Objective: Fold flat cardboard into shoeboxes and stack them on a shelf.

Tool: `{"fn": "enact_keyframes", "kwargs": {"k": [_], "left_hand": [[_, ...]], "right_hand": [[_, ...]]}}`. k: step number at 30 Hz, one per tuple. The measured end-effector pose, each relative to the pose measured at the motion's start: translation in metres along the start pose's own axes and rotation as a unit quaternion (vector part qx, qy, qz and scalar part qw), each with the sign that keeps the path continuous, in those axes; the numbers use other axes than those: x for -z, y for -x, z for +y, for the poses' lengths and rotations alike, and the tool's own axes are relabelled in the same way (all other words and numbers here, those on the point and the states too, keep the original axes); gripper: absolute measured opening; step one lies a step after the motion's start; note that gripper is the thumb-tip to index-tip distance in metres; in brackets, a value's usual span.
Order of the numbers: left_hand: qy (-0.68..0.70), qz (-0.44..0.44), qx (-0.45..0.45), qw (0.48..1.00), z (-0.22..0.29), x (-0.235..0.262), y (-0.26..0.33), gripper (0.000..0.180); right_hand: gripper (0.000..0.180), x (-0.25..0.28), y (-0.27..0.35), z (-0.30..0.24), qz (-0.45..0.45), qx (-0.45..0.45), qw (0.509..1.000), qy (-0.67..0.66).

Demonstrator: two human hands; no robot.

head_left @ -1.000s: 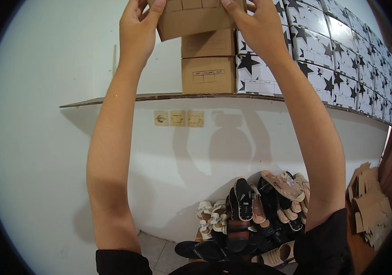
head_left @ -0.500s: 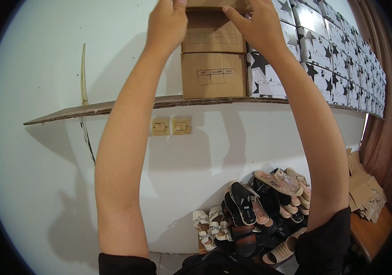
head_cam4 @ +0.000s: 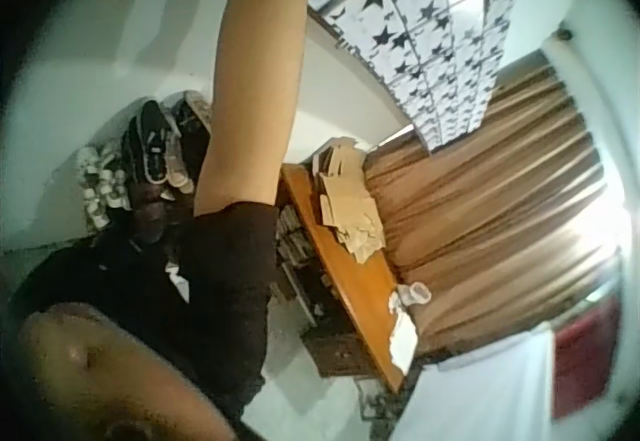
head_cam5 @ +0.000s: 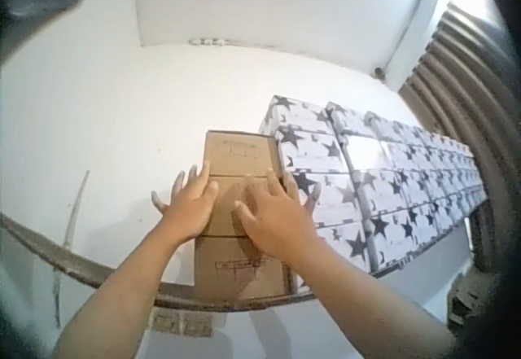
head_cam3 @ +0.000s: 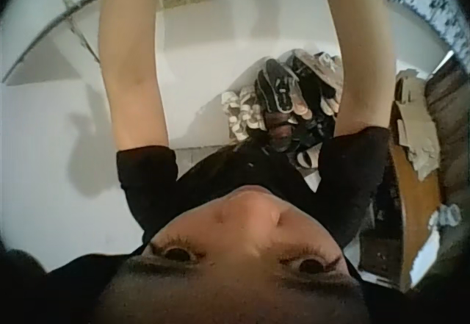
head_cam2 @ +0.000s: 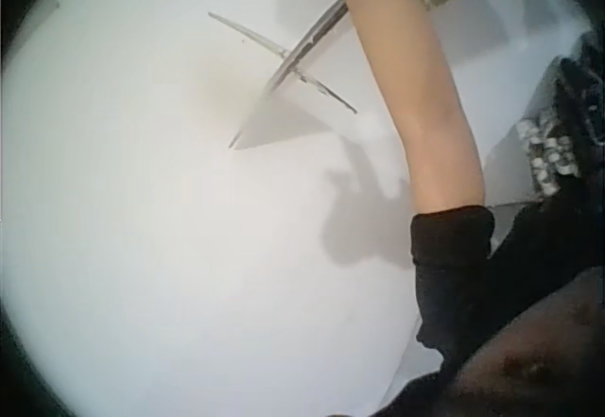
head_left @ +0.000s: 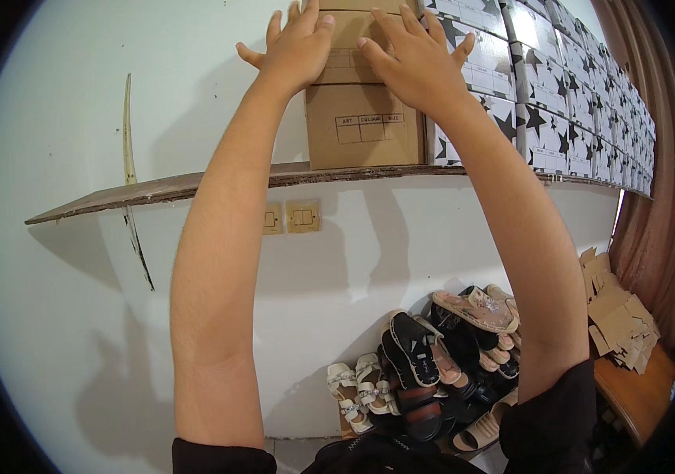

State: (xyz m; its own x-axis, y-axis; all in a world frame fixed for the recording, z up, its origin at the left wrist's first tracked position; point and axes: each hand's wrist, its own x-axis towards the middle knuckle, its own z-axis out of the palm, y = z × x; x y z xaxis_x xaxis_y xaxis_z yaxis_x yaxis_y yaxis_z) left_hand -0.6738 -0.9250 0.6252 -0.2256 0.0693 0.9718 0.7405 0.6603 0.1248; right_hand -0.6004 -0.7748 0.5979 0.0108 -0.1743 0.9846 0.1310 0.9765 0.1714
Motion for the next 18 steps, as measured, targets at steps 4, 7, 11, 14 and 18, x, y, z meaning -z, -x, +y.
{"fn": "enact_keyframes", "kwargs": {"k": [4,7,11,14,18], "left_hand": [[0.009,0.122,-0.079,0.989,0.009,0.014,0.023,0.050],[-0.040,0.165,-0.283,0.944,0.051,0.063,0.081,0.048],[-0.048,0.038,-0.368,0.928,0.058,0.066,0.135,0.041],[-0.024,-0.058,-0.464,0.883,0.070,0.058,0.215,0.035],[-0.001,-0.066,-0.604,0.794,0.060,0.055,0.284,0.023]], "right_hand": [[0.049,0.026,0.025,-0.004,0.132,0.072,0.987,-0.049],[0.046,0.044,0.053,0.017,0.147,0.096,0.984,-0.044],[0.038,0.069,0.106,0.064,0.118,0.065,0.990,-0.039],[0.041,0.108,0.161,0.091,0.086,0.001,0.995,-0.042],[0.041,0.149,0.238,0.111,0.042,-0.071,0.996,-0.029]]}}
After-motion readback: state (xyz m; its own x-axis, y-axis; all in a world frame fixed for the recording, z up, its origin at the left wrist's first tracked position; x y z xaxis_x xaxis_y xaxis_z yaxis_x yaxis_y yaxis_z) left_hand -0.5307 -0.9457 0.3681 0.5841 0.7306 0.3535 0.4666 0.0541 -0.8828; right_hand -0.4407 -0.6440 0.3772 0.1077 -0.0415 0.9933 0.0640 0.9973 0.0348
